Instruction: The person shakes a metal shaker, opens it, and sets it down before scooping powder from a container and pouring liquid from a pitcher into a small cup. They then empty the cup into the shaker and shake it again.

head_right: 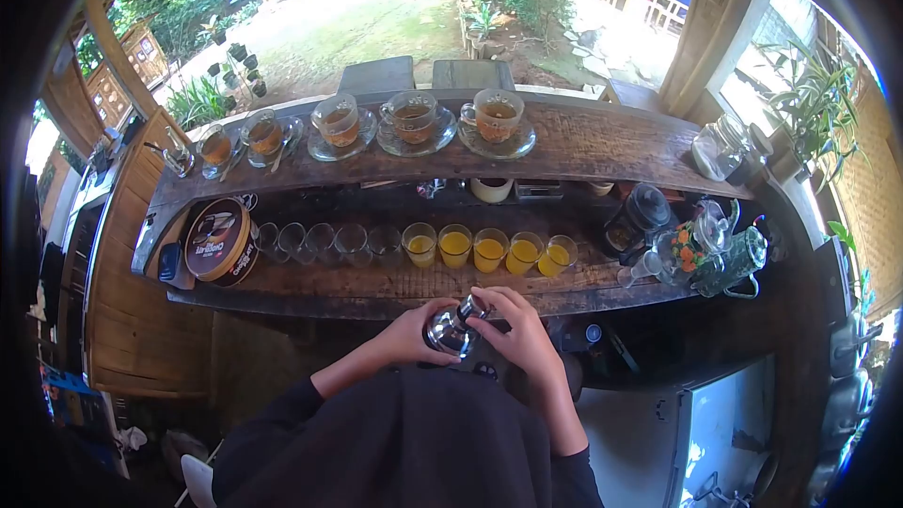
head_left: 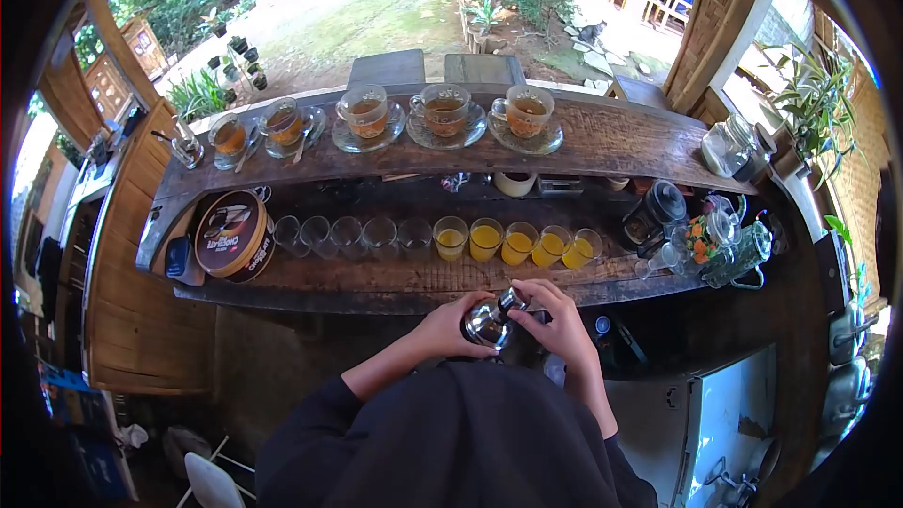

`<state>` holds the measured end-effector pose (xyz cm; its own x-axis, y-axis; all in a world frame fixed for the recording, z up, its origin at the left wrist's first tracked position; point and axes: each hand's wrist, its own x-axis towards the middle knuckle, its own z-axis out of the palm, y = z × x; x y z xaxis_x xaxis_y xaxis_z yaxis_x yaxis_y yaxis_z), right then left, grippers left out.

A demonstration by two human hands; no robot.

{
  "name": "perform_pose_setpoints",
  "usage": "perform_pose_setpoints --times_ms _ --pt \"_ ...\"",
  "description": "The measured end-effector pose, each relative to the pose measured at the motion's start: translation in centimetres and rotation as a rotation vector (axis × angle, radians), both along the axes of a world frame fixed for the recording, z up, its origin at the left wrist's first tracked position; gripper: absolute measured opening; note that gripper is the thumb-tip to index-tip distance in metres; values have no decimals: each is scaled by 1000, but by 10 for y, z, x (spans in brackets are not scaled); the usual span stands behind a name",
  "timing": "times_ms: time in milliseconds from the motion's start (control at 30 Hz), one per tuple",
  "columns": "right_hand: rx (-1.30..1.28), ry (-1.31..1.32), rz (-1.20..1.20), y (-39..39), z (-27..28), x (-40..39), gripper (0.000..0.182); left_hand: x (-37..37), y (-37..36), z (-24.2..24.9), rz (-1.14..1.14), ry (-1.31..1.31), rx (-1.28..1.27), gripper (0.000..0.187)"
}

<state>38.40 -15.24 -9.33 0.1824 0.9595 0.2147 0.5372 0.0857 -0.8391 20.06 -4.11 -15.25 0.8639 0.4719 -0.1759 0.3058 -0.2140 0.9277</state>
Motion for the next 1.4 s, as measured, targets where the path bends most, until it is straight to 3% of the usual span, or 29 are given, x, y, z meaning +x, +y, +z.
perform_pose_setpoints --times_ms 233,333,500,700,900,1000,1100,1133,1300,1400 --pt "12 71 -32 -41 3 25 41 43 -13 10 -146 -17 126 88" --pt "17 96 -74 -58 6 40 41 72 -23 19 -208 -76 69 87" --pt "130 -62 -221 -88 22 82 37 134 -45 31 -221 -220 213 87" --pt "157 -183 -422 -121 17 140 67 220 -65 18 -171 -469 123 90" --pt "184 205 -865 -171 -29 204 57 269 -81 5 -50 -586 9 88" --pt "200 304 -899 -191 -53 230 52 283 -81 8 60 -530 170 90" --pt "159 409 -886 -199 -59 244 47 297 -81 0 149 -528 114 91" --pt "147 411 -868 -201 -62 249 47 300 -78 -5 172 -494 204 92" --pt "145 441 -841 -202 -74 267 44 312 -81 5 237 -623 33 93" --pt "127 440 -811 -201 -84 267 41 314 -76 -2 256 -618 219 94"
